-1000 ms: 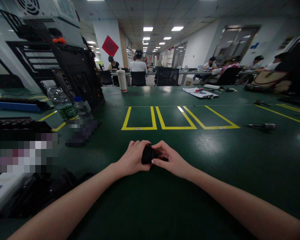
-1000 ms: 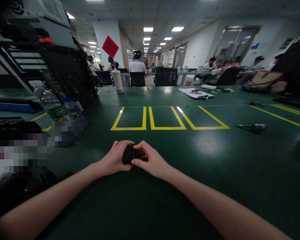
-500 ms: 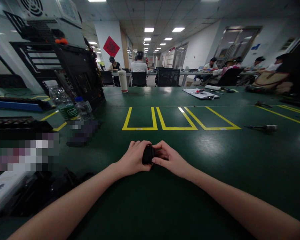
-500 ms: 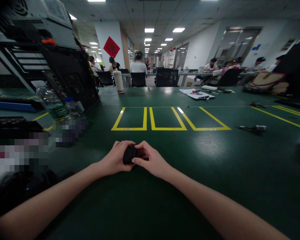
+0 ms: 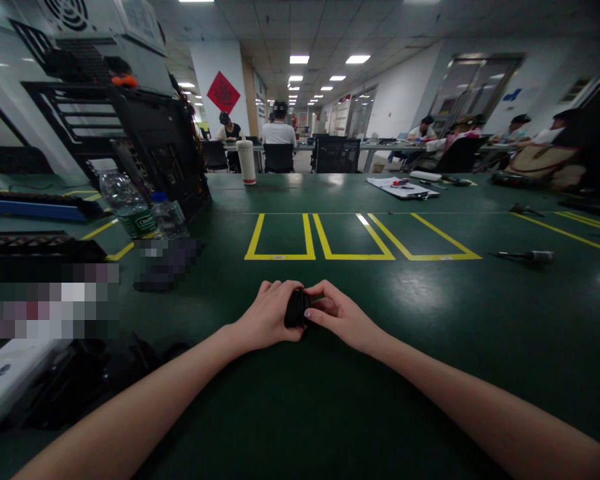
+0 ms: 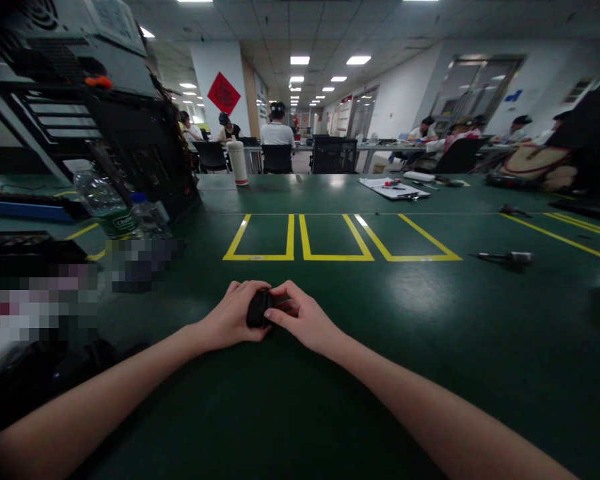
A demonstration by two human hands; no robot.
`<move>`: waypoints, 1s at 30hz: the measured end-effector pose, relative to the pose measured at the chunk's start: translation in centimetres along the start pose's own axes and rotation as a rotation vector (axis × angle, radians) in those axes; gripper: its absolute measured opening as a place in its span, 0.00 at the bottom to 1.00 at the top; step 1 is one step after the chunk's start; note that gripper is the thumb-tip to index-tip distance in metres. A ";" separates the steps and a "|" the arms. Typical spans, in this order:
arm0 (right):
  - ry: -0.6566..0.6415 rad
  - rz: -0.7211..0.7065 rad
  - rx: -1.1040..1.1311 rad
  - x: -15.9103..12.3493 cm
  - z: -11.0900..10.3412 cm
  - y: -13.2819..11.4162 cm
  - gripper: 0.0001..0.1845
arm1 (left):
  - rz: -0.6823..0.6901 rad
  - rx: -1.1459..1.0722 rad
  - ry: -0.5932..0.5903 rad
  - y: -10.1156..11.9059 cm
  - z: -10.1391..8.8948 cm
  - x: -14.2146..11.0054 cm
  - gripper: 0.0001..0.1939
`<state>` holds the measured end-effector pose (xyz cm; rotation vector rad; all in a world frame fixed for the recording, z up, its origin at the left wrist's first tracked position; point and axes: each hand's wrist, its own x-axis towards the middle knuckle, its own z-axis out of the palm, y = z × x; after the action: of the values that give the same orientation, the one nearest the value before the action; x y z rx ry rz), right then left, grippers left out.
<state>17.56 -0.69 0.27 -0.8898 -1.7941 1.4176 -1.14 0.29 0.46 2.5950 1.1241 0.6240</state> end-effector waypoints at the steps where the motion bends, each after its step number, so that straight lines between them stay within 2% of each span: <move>1: -0.004 -0.006 -0.008 -0.1 0.0 0.0 0.13 | 0.000 -0.002 -0.001 0.0 0.0 0.0 0.29; 4: -0.001 -0.032 -0.037 -0.2 -0.1 0.1 0.15 | -0.002 0.001 -0.005 0.0 0.0 0.0 0.30; 10: 0.025 -0.029 -0.018 -0.1 0.1 0.2 0.10 | -0.001 0.009 0.010 0.0 0.1 0.1 0.29; 13: 0.055 0.003 -0.032 0.0 0.2 0.1 0.12 | 0.002 0.000 0.012 0.0 0.2 0.0 0.29; 21: 0.002 -0.020 -0.039 -0.2 0.1 0.1 0.17 | 0.003 -0.037 -0.044 0.5 -0.9 -0.1 0.29; 26: 0.014 -0.015 0.016 0.0 0.1 0.2 0.10 | -0.016 -0.032 -0.058 1.1 -1.7 -0.1 0.28; 30: 0.037 0.020 0.005 0.0 0.1 0.0 0.12 | -0.017 -0.055 -0.067 1.2 -1.8 -0.1 0.27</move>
<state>17.45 -0.70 0.24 -0.9282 -1.7582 1.4081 -1.26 -0.48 2.46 2.5371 1.0918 0.5521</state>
